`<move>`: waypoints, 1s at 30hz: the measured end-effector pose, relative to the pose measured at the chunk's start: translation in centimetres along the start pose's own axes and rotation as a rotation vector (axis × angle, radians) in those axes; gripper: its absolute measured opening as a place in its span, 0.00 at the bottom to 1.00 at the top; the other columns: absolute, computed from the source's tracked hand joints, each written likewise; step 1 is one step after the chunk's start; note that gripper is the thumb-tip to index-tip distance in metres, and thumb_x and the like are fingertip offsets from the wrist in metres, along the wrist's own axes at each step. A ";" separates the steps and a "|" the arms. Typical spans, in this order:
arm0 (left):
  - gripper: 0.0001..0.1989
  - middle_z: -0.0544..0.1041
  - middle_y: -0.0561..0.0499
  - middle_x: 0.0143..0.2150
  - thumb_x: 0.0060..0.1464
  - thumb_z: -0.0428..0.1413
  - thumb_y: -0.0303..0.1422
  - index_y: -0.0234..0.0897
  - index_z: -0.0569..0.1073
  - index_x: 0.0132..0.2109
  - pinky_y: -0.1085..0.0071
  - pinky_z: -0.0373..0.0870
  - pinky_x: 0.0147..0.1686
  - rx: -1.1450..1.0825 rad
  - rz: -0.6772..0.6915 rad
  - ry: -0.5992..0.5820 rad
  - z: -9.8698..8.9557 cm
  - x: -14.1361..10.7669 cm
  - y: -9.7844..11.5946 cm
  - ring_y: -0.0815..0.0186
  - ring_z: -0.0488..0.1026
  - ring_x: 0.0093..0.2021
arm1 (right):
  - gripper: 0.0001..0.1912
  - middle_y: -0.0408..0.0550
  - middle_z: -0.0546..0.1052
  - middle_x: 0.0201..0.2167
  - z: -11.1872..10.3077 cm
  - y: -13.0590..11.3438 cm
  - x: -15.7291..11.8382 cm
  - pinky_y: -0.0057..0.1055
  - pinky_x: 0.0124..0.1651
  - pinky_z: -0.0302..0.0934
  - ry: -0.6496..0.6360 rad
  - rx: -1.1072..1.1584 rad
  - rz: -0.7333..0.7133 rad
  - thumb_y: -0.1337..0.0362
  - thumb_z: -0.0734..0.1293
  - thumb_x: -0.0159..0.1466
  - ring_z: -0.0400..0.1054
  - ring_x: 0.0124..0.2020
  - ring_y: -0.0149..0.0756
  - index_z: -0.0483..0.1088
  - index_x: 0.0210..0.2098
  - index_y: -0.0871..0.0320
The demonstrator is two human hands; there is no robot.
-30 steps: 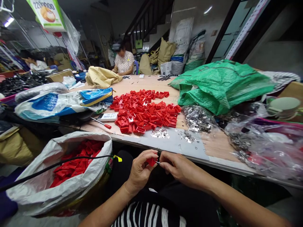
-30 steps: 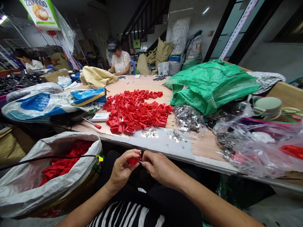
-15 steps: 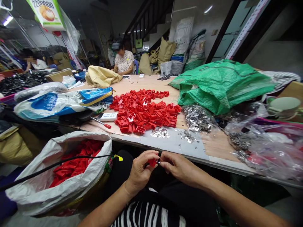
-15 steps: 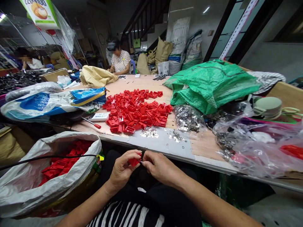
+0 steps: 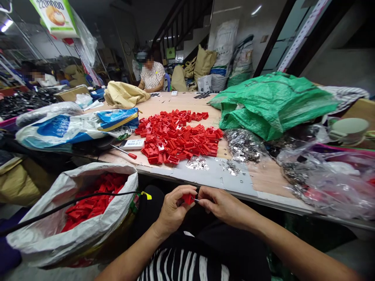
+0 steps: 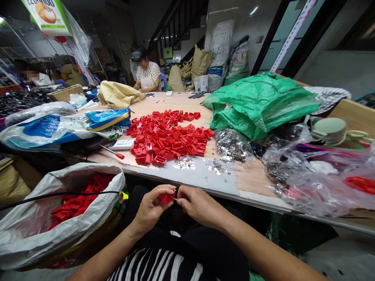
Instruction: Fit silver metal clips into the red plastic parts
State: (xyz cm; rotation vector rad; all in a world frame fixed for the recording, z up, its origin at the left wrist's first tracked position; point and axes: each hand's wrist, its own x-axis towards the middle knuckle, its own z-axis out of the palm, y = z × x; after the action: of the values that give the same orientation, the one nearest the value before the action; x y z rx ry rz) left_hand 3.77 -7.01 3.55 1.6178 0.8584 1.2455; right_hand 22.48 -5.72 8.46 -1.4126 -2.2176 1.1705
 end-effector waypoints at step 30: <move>0.10 0.76 0.45 0.49 0.53 0.59 0.26 0.39 0.75 0.43 0.64 0.69 0.51 -0.066 0.059 0.052 0.0 0.3 0.1 0.60 0.72 0.51 | 0.06 0.39 0.70 0.23 -0.8 -1.0 -0.4 0.25 0.29 0.55 -0.013 0.092 0.020 0.64 0.59 0.65 0.62 0.25 0.29 0.64 0.31 0.56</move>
State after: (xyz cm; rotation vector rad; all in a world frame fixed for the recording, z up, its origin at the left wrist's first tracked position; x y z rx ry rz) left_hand 3.85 -6.78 3.70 1.5740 0.7989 1.3488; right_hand 22.48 -5.87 9.75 -1.3976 -2.1332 1.2749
